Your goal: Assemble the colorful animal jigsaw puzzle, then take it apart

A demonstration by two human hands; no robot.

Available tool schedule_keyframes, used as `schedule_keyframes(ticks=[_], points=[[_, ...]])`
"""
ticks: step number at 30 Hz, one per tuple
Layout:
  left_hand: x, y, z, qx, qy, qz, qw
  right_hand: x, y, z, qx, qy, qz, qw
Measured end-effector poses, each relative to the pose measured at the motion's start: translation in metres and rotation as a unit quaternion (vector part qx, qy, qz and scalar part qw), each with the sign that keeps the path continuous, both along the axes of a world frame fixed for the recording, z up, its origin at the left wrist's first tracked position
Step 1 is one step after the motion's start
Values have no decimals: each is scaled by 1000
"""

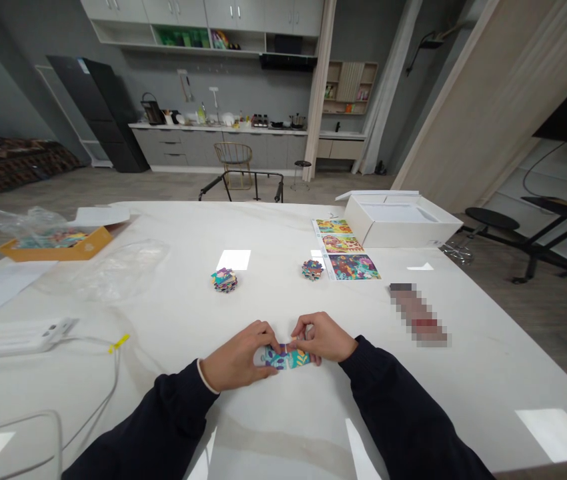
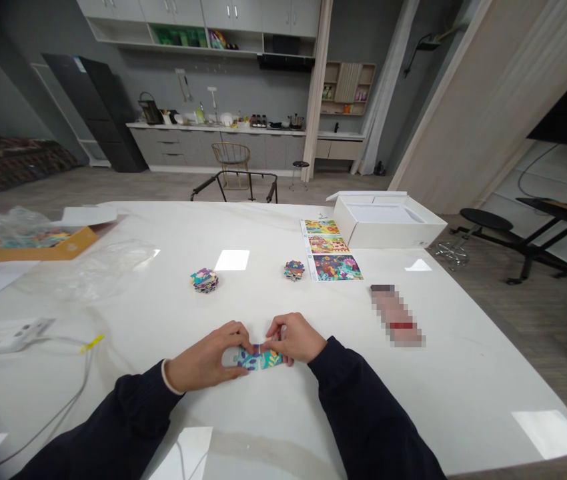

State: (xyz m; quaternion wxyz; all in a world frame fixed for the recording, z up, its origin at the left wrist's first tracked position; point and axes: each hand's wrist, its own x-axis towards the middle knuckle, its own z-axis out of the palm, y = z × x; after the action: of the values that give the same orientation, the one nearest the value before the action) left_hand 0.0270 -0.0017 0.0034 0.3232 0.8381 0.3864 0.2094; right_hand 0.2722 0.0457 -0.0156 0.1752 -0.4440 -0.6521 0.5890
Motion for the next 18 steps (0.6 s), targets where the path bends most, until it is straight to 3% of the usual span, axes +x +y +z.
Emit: schedule_keyframes(ticks=[5,14,18], points=[[1,0,0,7,0,1,1000,-7,-4,1,-34,7,-41,999],[0,0,-1,-7,-10,0,1000,-6,-7,7,86,-79,-34,993],[0,1,0,-7,-9,-2,1000,-5,-5,6,65,-84,-22,994]])
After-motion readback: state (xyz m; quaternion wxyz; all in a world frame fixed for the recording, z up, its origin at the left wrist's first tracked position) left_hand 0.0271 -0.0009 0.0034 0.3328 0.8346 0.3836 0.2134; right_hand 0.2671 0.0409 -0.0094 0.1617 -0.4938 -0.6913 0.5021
